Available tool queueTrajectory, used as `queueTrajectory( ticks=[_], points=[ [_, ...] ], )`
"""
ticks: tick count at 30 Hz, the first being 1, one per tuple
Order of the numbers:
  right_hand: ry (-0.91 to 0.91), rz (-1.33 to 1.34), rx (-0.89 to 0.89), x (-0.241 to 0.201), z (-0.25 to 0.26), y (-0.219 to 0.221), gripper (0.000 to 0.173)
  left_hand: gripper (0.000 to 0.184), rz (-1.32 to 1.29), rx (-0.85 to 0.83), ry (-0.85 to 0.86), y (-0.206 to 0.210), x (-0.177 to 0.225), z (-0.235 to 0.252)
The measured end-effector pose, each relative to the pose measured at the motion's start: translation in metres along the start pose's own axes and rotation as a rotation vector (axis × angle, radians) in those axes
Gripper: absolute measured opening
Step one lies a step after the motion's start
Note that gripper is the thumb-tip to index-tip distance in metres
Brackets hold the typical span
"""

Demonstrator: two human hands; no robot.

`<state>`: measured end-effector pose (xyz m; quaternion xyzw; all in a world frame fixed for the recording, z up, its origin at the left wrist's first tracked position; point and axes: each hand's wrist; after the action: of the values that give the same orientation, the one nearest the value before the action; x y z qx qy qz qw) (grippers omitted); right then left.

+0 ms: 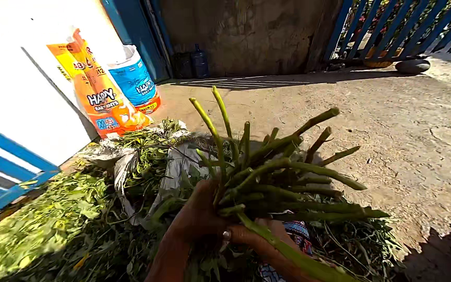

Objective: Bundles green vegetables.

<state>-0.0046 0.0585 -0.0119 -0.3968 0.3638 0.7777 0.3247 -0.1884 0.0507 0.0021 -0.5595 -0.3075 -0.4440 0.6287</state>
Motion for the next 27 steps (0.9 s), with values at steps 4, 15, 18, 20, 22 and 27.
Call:
queueTrajectory(
  ticks=[4,15,18,20,22,27],
  points=[
    [0.299,0.028,0.261,0.032,-0.051,-0.032,0.053,0.085,0.092,-0.127,-0.161,0.076,-0.05,-0.015],
    [0.188,0.128,0.759,0.027,-0.069,-0.095,0.06,0.111,0.374,-0.091,-0.452,0.165,-0.014,-0.011],
    [0.165,0.102,0.735,0.03,-0.073,-0.093,0.073,0.1,0.422,-0.166,-0.497,0.164,-0.01,-0.008],
    [0.148,0.001,0.77,0.031,-0.069,-0.087,0.086,0.086,0.483,-0.239,-0.552,0.163,-0.001,-0.003],
    [0.186,0.014,0.796,0.029,-0.07,-0.093,0.089,0.079,0.571,-0.236,-0.574,0.169,0.004,-0.002],
    [0.019,-0.255,0.954,-0.016,-0.103,-0.166,0.097,0.083,0.76,-0.197,-0.527,0.181,0.006,-0.011]
  ],
)
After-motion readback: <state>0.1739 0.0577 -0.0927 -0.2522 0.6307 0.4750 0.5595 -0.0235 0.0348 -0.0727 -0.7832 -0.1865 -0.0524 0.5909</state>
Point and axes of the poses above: each hand's wrist, its own z-axis towards the middle knuckle, its own y-axis out of the palm, x = y × z, and after that the axes turned 6 degrees about -y, right-handed
